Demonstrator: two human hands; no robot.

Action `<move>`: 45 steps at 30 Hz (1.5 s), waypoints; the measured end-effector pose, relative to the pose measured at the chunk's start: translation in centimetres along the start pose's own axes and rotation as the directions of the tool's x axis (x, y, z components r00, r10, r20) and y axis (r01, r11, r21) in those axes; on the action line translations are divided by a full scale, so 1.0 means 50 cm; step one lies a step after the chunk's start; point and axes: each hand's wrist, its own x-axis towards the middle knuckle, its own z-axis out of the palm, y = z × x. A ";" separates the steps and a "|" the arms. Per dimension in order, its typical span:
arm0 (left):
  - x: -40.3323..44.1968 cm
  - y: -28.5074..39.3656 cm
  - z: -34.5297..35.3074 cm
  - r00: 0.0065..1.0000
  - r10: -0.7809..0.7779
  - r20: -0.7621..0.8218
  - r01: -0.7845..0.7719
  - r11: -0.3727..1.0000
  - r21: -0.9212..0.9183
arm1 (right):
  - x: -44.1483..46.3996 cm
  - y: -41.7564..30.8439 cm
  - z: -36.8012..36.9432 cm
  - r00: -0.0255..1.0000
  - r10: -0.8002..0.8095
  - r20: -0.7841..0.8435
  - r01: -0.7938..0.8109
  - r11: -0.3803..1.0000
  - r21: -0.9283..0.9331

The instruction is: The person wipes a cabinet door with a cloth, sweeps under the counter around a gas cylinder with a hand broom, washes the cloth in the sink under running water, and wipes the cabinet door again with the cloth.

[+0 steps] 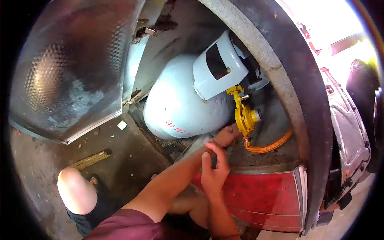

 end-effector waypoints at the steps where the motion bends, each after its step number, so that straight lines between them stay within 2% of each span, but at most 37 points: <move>1: 0.028 -0.048 -0.003 1.000 0.028 -0.011 -0.028 0.998 0.060 | -0.002 0.001 0.000 0.999 0.033 0.001 -0.033 0.999 0.012; 4: -0.024 -0.171 -0.045 0.999 -0.030 0.024 0.026 0.990 0.135 | 0.000 0.008 0.007 0.996 0.085 0.012 -0.086 0.995 0.041; 7: -0.143 -0.257 -0.085 0.997 -0.065 0.050 0.059 0.992 0.115 | 0.000 0.020 0.014 0.994 0.103 0.035 -0.105 0.993 0.050; 10: -0.228 -0.255 -0.097 0.997 0.036 0.062 -0.038 0.999 0.032 | -0.005 0.039 0.025 0.997 0.006 0.075 -0.005 1.000 -0.008; 12: -0.250 -0.223 -0.094 0.984 0.165 0.071 -0.164 0.986 -0.029 | -0.007 0.019 0.031 0.993 0.047 0.105 -0.049 0.999 0.015; 14: -0.240 -0.141 -0.078 0.946 0.313 0.084 -0.313 0.950 -0.009 | -0.011 0.004 0.035 0.995 0.044 0.091 -0.047 0.999 0.026; 17: -0.204 0.057 -0.047 0.871 0.482 0.095 -0.490 0.837 0.245 | -0.016 -0.010 0.038 0.999 -0.042 -0.004 0.042 0.999 0.013; 19: -0.219 0.083 -0.039 0.899 0.430 0.081 -0.432 0.839 0.331 | -0.010 -0.021 0.027 0.988 -0.127 -0.083 0.126 0.992 -0.018; 22: -0.278 0.059 -0.046 0.995 0.095 -0.012 -0.084 0.929 0.359 | -0.006 -0.028 0.023 0.990 -0.045 -0.132 0.050 0.998 0.036; 24: -0.328 0.021 -0.059 0.988 -0.127 -0.088 0.151 0.918 0.367 | -0.007 -0.013 0.031 0.989 0.008 -0.151 0.006 0.996 0.090; 26: -0.404 -0.094 -0.072 0.961 -0.111 -0.254 0.198 0.917 0.346 | -0.003 -0.011 0.036 0.995 0.025 -0.096 -0.014 0.993 0.117; 28: -0.482 -0.028 -0.114 0.956 -0.175 -0.237 0.251 0.904 0.346 | -0.011 0.005 0.048 0.998 0.058 -0.016 -0.055 0.989 0.134; 30: -0.537 0.041 -0.146 0.911 -0.297 -0.286 0.300 0.953 -0.034 | -0.029 0.060 0.090 0.972 0.179 0.149 -0.210 0.951 0.228; 31: -0.566 0.079 -0.160 0.884 -0.362 -0.295 0.303 0.926 -0.227 | -0.040 0.095 0.120 0.942 0.232 0.241 -0.294 0.919 0.264; 32: -0.585 0.136 -0.179 0.851 -0.419 -0.318 0.285 0.875 -0.390 | -0.051 0.137 0.157 0.886 0.203 0.417 -0.364 0.861 0.355; 33: -0.597 0.186 -0.206 0.817 -0.472 -0.332 0.243 0.804 -0.543 | -0.051 0.124 0.163 0.774 0.118 0.622 -0.358 0.892 0.277; 34: -0.619 0.211 -0.233 0.862 -0.413 -0.296 0.137 0.750 -0.647 | -0.056 0.105 0.180 0.624 0.171 0.762 -0.600 0.730 0.327; 35: -0.644 0.245 -0.260 0.887 -0.380 -0.263 0.084 0.693 -0.716 | -0.059 0.082 0.199 0.439 0.163 0.884 -0.799 0.520 0.301; 37: -0.669 0.311 -0.296 0.903 -0.327 -0.277 -0.093 0.481 -0.872 | -0.056 -0.066 0.179 0.289 -0.039 0.957 -0.953 0.088 0.291; 38: -0.694 0.322 -0.315 0.890 -0.332 -0.313 -0.131 0.471 -0.873 | -0.059 -0.103 0.188 0.257 -0.147 0.955 -0.964 0.030 0.264; 41: -0.782 0.395 -0.340 0.861 -0.103 -0.498 -0.380 0.519 -0.766 | -0.082 -0.109 0.294 0.268 -0.222 0.937 -0.942 0.143 0.304; 42: -0.804 0.433 -0.331 0.762 -0.127 -0.635 -0.479 0.549 -0.684 | -0.086 -0.183 0.282 0.358 -0.265 0.895 -0.883 0.216 0.417; 43: -0.827 0.464 -0.322 0.745 -0.081 -0.663 -0.524 0.545 -0.655 | -0.099 -0.207 0.300 0.464 -0.221 0.858 -0.804 0.302 0.513; 45: -0.869 0.513 -0.308 0.714 0.012 -0.701 -0.599 0.528 -0.601 | -0.125 -0.256 0.336 0.523 -0.217 0.824 -0.771 0.292 0.566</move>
